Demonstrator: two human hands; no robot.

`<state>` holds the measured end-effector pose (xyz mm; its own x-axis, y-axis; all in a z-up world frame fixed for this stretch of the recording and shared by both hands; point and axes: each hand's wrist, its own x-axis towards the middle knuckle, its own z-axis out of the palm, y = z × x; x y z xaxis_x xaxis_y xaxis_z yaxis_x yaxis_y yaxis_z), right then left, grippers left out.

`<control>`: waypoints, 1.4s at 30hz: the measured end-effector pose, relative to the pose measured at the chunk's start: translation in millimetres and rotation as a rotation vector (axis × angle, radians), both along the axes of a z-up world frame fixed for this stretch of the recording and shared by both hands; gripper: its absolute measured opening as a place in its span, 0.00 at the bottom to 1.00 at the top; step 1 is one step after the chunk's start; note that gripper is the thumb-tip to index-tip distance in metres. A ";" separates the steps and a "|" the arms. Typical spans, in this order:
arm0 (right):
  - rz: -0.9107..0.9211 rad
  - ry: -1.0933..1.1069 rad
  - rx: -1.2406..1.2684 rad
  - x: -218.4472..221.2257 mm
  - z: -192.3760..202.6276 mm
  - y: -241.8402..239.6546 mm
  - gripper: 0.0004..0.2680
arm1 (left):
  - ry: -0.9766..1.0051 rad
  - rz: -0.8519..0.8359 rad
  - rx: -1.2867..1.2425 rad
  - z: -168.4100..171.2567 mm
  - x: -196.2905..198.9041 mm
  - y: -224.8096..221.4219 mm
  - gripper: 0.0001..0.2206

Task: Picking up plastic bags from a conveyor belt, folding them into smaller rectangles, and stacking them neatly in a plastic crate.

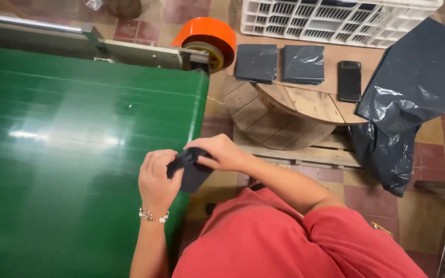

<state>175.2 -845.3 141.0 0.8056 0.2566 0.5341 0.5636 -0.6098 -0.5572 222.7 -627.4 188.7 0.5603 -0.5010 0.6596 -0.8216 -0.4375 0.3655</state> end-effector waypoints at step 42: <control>-0.663 0.118 -0.506 60.6 -144.2 -450.6 0.34 | 0.868 -0.001 0.155 -71.7 -53.7 -350.5 0.05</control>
<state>235.8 -1295.9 -3.2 0.9170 -0.1036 0.3852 -0.0440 -0.9861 -0.1604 169.0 -977.8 117.0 0.8316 -0.5503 -0.0745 -0.2817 -0.5337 0.7974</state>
